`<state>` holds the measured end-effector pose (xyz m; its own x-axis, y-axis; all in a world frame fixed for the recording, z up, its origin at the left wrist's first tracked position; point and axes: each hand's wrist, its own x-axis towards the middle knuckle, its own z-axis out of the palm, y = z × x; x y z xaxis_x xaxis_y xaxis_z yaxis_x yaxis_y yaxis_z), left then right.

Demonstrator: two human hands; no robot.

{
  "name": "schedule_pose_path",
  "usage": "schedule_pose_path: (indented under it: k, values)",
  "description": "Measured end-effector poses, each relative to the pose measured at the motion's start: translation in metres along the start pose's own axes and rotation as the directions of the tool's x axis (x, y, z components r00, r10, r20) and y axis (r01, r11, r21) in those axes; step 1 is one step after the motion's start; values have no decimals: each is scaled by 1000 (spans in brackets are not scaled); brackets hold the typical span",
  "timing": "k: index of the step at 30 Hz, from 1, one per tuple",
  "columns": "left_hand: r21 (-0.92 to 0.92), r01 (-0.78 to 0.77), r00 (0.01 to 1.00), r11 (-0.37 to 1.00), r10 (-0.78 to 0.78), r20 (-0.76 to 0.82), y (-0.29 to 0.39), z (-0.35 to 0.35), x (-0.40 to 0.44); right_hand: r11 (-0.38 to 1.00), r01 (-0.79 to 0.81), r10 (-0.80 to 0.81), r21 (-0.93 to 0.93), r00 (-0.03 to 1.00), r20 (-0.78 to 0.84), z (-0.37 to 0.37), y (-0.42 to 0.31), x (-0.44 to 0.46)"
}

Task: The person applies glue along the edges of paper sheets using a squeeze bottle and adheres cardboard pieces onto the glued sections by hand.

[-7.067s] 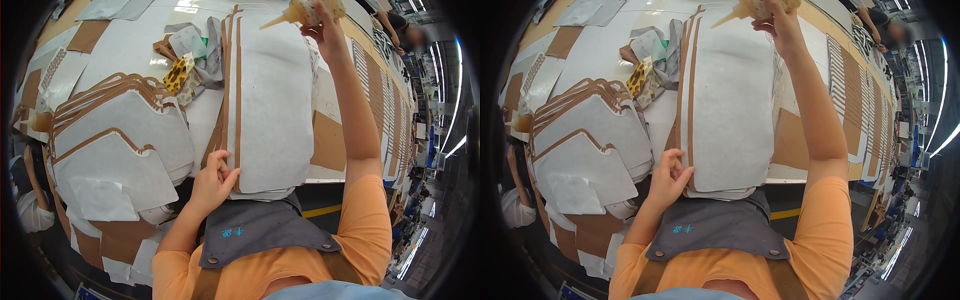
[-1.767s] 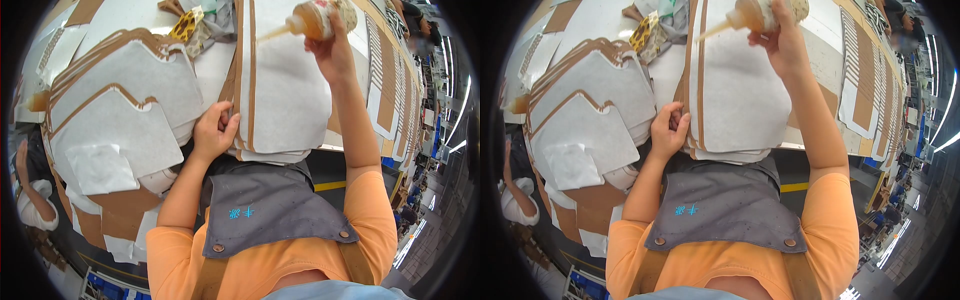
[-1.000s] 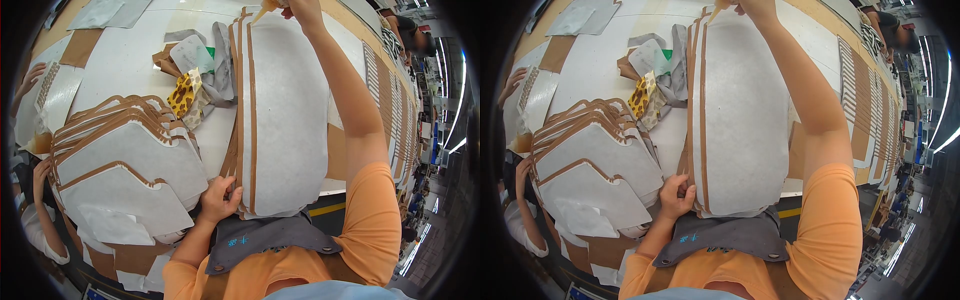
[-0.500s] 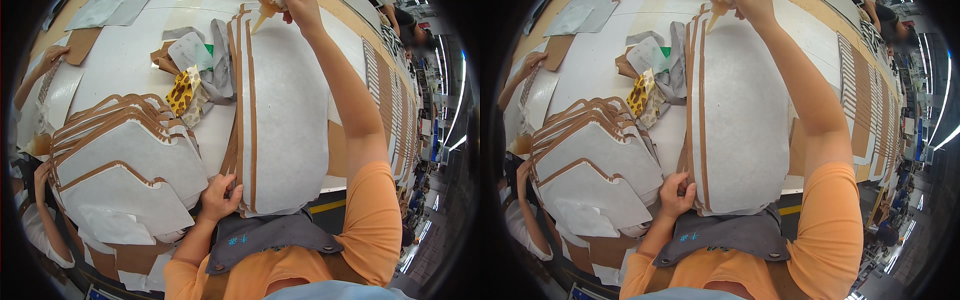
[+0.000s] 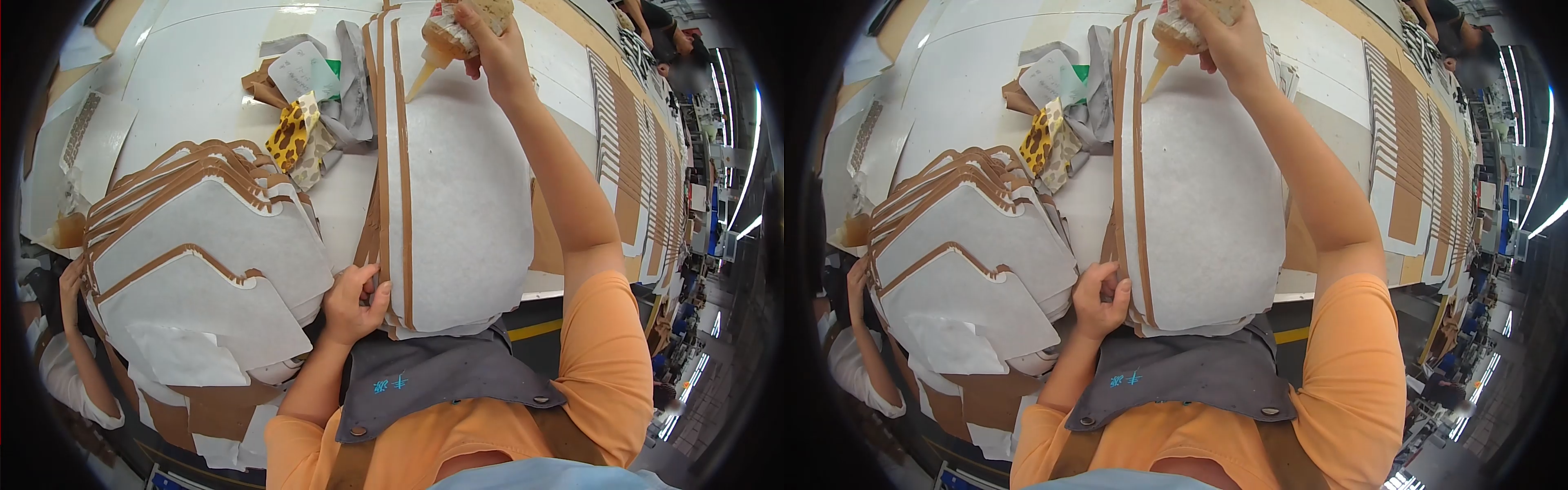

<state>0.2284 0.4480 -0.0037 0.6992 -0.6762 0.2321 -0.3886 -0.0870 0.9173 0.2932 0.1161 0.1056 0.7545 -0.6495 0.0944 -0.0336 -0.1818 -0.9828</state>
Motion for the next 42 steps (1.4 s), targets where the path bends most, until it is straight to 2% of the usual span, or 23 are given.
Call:
schedule_pose_path:
  k: [2,5,9,18,21,25,27,30,31,34,35,38,39,41,42]
  values:
    - [1,-9,1000,1000,9,-5,0,0,0,999,17,-18,30,999,36,-4,4,-12]
    - [10,-26,1000,1000,26,-15,0,1,1,998,-1,-2,-58,999,-45,-2,11,-34]
    - [26,-42,999,999,42,-24,-1,2,1,995,-78,79,62,997,-5,-2,3,-66]
    - [18,-26,999,1000,26,-33,-4,4,-1,987,-151,152,52,988,-26,-2,2,-138]
    - [18,-17,999,1000,17,-34,-3,4,-1,985,-169,169,40,986,13,-4,0,-162]
    - [24,-76,996,997,77,-49,-5,5,-2,991,-85,76,108,994,80,1,-2,-190]
    - [18,-36,998,999,36,-51,-4,5,-5,993,-8,-8,119,991,135,3,-8,-207]
    - [26,-29,997,999,31,-68,-2,5,-2,986,164,-157,-19,967,199,1,-5,-224]
    - [32,-27,997,999,29,-76,-1,6,-1,986,160,-148,-46,967,209,1,-5,-232]
    - [16,-14,997,1000,15,-78,-3,7,-2,941,331,-304,-65,916,261,3,-5,-245]
    - [5,-8,997,1000,8,-77,-4,7,-3,949,313,-289,-44,916,278,3,-5,-249]
    - [8,-31,995,999,32,-96,-3,7,-4,992,-3,-22,129,981,194,6,-12,-254]
    - [16,-49,993,999,50,-106,-2,7,-3,948,-169,116,270,973,201,1,-17,-250]
    - [50,-89,986,995,95,-134,-2,8,-3,731,-453,357,510,891,279,-17,-26,-230]
    - [67,-111,982,992,119,-147,-1,8,-3,697,-382,380,607,915,139,-20,-29,-218]
